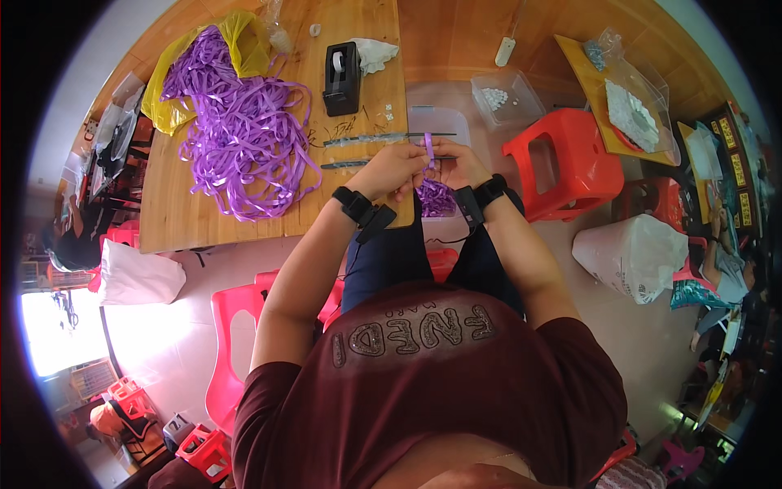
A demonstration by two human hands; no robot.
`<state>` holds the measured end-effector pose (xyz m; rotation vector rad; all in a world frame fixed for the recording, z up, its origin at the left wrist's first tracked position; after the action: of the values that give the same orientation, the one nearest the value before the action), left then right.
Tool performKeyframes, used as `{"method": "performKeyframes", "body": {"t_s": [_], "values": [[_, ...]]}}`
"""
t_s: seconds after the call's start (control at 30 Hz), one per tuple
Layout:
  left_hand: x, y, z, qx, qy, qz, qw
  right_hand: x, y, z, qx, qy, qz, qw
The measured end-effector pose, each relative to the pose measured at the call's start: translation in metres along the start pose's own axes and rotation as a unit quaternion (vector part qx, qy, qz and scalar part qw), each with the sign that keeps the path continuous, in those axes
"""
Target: The recorder measures, folds, and bundles purple ribbons at a factory workbench.
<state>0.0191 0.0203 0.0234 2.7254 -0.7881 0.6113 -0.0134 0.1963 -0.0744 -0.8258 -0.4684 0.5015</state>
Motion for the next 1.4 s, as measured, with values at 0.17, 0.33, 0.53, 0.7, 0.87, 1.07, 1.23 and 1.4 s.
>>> {"method": "performKeyframes", "body": {"t_s": [0.17,0.33,0.53,0.7,0.87,1.07,1.23,1.4], "values": [[0.005,-0.002,-0.005,-0.011,-0.005,-0.006,1.0,0.012,-0.029,0.014,-0.03,-0.028,-0.043,0.998],[0.002,-0.002,-0.002,-0.018,-0.002,-0.004,1.0,0.029,-0.039,0.033,0.11,-0.029,-0.143,0.983],[0.006,-0.003,-0.006,-0.011,0.0,-0.019,1.0,0.031,-0.06,0.033,0.538,0.187,-0.247,0.784],[0.002,-0.002,-0.002,-0.015,-0.006,-0.014,1.0,0.027,-0.072,0.028,0.582,0.248,-0.266,0.727],[0.004,-0.002,-0.001,-0.004,-0.01,-0.007,1.0,0.025,-0.044,0.018,0.417,0.234,-0.283,0.831],[0.002,-0.001,0.0,-0.002,-0.001,0.001,1.0,0.015,-0.013,0.01,0.038,-0.027,-0.17,0.984],[0.002,-0.004,-0.002,-0.003,-0.003,-0.004,1.0,0.006,0.007,-0.021,-0.135,-0.142,-0.068,0.978],[0.0,-0.004,-0.003,-0.011,0.005,-0.009,1.0,0.003,0.018,-0.022,-0.171,-0.063,-0.007,0.983]]}}
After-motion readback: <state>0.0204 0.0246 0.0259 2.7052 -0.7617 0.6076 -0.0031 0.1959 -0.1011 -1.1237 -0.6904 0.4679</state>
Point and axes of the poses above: each hand's wrist, its own x-axis away from the middle knuckle, its own y-axis out of the back of the hand, z = x × y, the point moved 2 cm from there along -x, towards the middle knuckle, and after that the axes turned 2 degrees about -x, right-handed, at the moved point
